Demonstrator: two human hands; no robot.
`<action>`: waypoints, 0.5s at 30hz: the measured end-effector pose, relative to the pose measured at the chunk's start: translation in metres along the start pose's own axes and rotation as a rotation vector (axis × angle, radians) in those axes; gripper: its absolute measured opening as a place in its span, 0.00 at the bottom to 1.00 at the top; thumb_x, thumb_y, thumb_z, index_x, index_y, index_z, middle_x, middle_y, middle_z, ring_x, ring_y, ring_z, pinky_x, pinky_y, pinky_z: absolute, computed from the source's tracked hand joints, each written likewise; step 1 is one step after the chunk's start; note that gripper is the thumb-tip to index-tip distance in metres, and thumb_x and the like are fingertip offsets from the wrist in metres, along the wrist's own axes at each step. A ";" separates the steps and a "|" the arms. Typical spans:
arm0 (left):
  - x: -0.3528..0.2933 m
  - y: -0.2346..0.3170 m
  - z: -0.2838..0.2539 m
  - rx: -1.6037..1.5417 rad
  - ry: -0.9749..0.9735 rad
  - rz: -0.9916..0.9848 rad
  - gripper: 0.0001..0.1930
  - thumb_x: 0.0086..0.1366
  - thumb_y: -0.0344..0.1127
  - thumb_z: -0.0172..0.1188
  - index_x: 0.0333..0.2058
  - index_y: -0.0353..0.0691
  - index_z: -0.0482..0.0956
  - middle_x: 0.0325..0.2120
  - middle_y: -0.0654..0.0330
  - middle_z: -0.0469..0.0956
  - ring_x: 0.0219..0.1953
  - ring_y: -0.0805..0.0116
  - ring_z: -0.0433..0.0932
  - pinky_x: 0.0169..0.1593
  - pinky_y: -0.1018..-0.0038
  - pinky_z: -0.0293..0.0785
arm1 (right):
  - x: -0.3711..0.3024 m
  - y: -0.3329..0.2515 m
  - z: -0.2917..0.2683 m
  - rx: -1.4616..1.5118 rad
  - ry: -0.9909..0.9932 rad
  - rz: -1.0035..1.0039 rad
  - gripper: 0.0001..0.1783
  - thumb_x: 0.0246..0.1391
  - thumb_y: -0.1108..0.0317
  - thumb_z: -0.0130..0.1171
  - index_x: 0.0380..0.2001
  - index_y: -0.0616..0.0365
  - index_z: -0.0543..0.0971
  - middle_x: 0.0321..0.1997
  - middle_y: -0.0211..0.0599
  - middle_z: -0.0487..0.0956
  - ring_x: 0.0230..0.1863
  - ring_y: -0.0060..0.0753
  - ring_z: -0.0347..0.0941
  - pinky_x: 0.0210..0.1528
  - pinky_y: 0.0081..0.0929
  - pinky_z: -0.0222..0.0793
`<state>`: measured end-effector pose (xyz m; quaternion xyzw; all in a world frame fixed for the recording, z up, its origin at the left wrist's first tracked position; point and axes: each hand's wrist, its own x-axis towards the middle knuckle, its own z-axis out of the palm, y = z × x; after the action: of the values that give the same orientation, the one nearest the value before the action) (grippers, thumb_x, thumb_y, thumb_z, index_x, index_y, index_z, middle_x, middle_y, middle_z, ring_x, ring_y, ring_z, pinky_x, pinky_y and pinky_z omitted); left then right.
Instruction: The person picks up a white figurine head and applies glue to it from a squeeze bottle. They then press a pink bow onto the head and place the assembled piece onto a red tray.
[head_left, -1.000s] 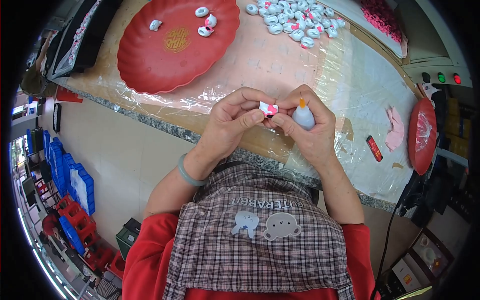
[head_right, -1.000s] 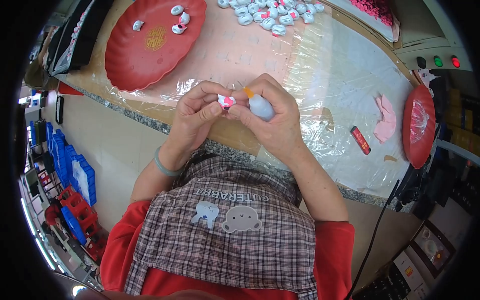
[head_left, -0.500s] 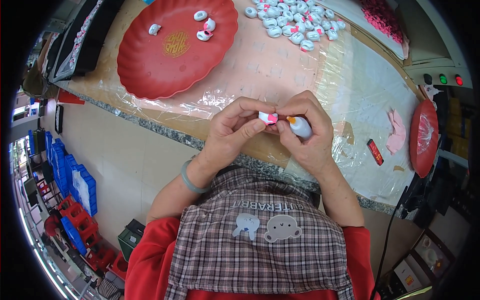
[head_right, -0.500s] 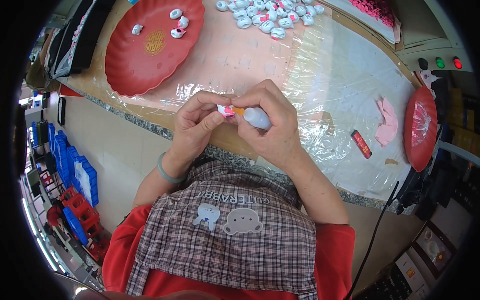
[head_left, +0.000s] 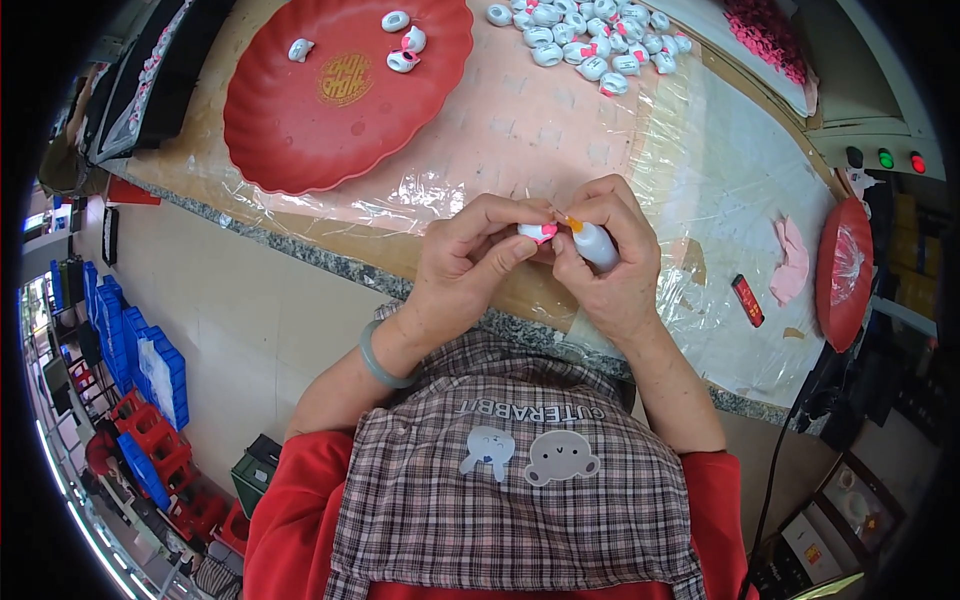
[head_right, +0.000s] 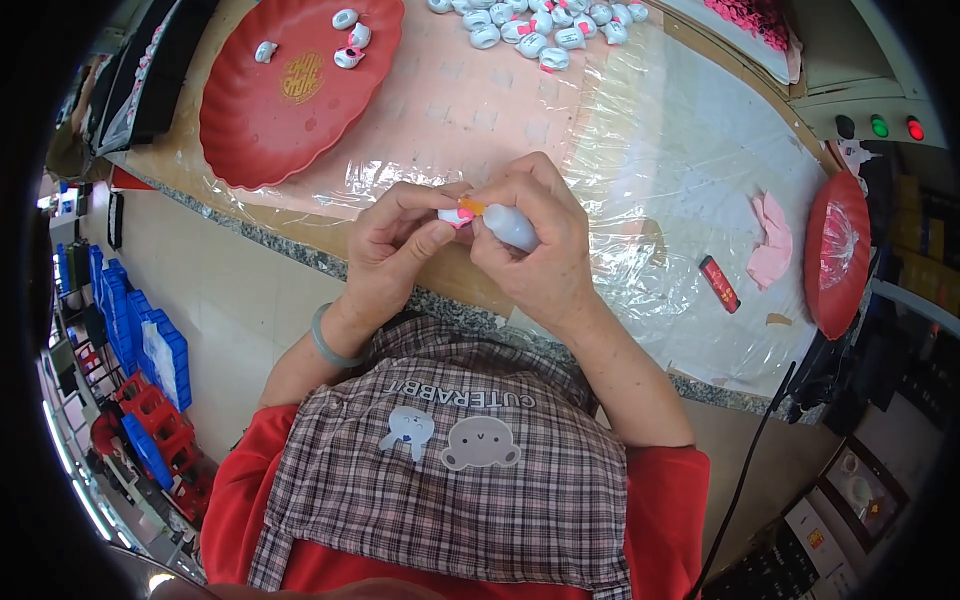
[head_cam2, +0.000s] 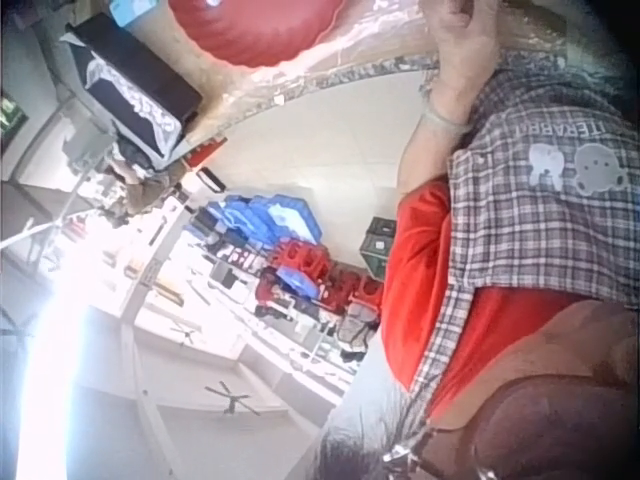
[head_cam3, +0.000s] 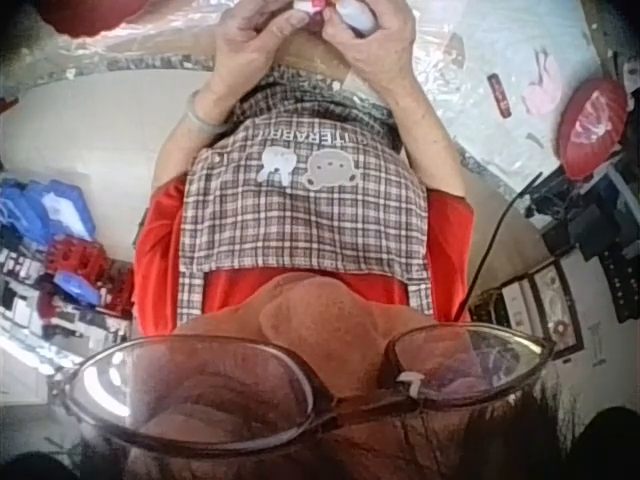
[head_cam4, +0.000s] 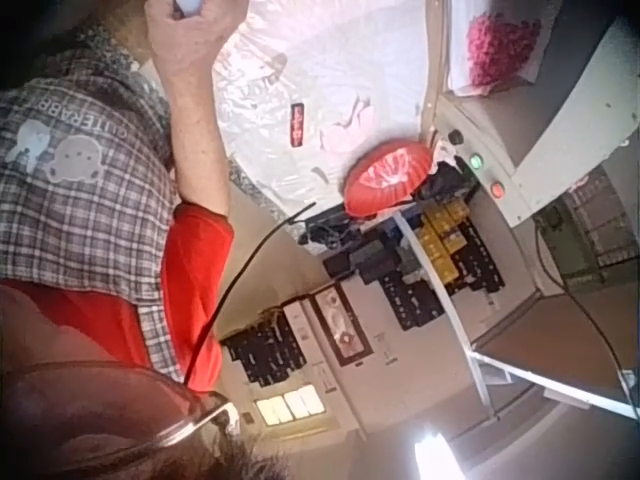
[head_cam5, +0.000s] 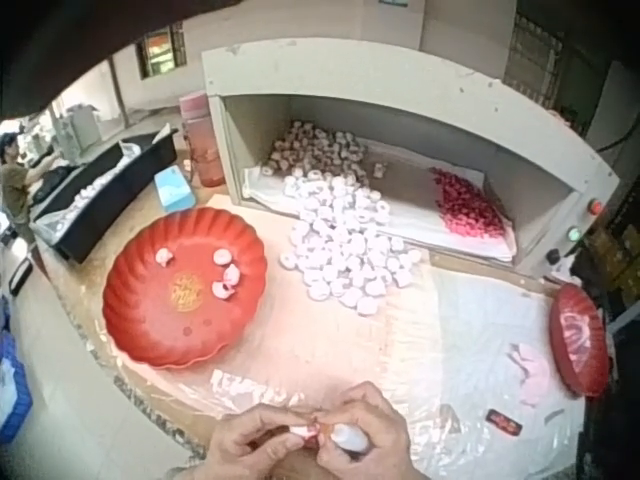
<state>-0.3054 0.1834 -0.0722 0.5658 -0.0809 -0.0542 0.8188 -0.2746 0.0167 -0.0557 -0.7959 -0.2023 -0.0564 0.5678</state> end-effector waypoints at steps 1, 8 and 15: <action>0.000 0.001 0.000 0.002 0.015 -0.008 0.11 0.65 0.22 0.52 0.46 0.31 0.72 0.45 0.55 0.76 0.46 0.71 0.76 0.52 0.75 0.73 | 0.000 0.000 0.001 0.012 0.001 0.014 0.12 0.38 0.80 0.60 0.30 0.59 0.76 0.31 0.37 0.70 0.31 0.32 0.72 0.33 0.24 0.68; -0.001 -0.004 0.007 0.090 0.090 0.025 0.11 0.65 0.23 0.53 0.46 0.33 0.73 0.42 0.57 0.77 0.43 0.73 0.77 0.48 0.78 0.73 | 0.003 0.006 -0.001 0.030 -0.058 -0.027 0.12 0.39 0.80 0.60 0.30 0.59 0.74 0.32 0.37 0.70 0.31 0.32 0.71 0.33 0.24 0.68; 0.000 -0.007 0.008 0.219 0.129 0.051 0.11 0.63 0.23 0.55 0.44 0.34 0.75 0.37 0.58 0.79 0.39 0.73 0.79 0.42 0.79 0.75 | 0.000 0.008 0.004 -0.005 -0.007 -0.012 0.12 0.38 0.80 0.61 0.30 0.59 0.72 0.31 0.37 0.71 0.30 0.32 0.72 0.33 0.25 0.68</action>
<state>-0.3073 0.1738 -0.0757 0.6519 -0.0477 0.0121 0.7567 -0.2717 0.0182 -0.0635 -0.7963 -0.2089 -0.0575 0.5647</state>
